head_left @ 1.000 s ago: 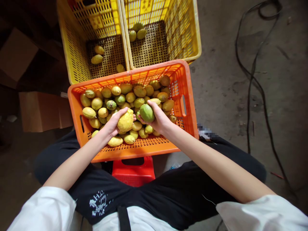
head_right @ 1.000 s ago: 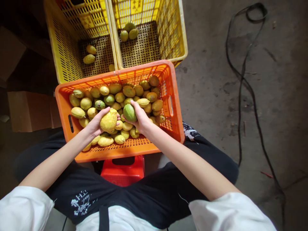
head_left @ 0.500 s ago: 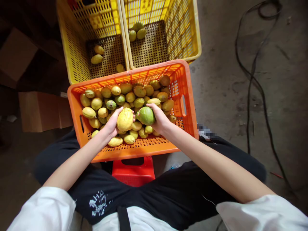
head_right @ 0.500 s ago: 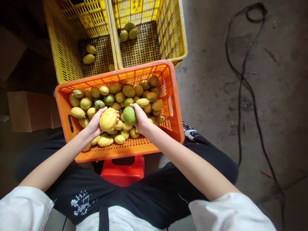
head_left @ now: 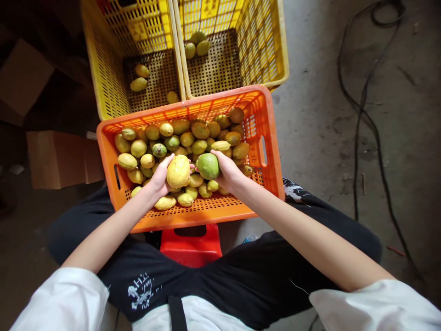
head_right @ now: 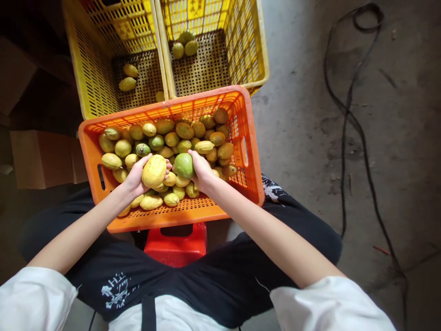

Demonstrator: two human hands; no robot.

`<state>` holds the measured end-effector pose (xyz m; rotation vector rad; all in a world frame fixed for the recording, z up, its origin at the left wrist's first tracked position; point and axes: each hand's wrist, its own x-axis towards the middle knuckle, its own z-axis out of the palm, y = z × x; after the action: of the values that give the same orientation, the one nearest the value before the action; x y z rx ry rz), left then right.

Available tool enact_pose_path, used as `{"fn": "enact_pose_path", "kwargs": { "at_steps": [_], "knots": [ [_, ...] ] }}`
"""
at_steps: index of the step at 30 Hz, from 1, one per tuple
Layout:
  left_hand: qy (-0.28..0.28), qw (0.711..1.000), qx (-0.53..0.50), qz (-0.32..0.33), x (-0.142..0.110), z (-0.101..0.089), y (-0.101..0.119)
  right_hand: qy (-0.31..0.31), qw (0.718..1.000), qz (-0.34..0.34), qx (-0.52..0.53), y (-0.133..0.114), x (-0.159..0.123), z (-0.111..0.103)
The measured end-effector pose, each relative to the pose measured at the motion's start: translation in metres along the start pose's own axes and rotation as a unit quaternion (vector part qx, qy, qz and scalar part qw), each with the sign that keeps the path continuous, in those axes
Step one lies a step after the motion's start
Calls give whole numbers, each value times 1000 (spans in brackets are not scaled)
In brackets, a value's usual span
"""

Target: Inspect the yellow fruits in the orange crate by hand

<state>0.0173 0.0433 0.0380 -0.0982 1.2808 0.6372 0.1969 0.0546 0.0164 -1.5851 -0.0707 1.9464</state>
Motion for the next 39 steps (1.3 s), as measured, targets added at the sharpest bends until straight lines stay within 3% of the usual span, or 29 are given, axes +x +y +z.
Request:
{"fn": "enact_pose_path", "kwargs": {
  "at_steps": [3, 12, 18, 26, 34, 39],
  "knots": [
    [2, 1000, -1, 1, 0, 0, 0, -11, 999, 47, 7, -3, -4, 1],
    [7, 1000, 20, 19, 0, 2, -2, -29, 999, -12, -42, -1, -7, -4],
    [21, 999, 33, 22, 1, 7, -4, -36, 999, 41, 0, -7, -11, 3],
    [44, 999, -2, 17, -1, 10, -4, -20, 998, 59, 1, -9, -10, 2],
    [12, 1000, -22, -19, 3, 0, -6, -54, 996, 71, 14, -11, -10, 0],
    [68, 996, -57, -12, 9, -5, -8, -32, 995, 95, 31, -12, -9, 1]
  ]
}}
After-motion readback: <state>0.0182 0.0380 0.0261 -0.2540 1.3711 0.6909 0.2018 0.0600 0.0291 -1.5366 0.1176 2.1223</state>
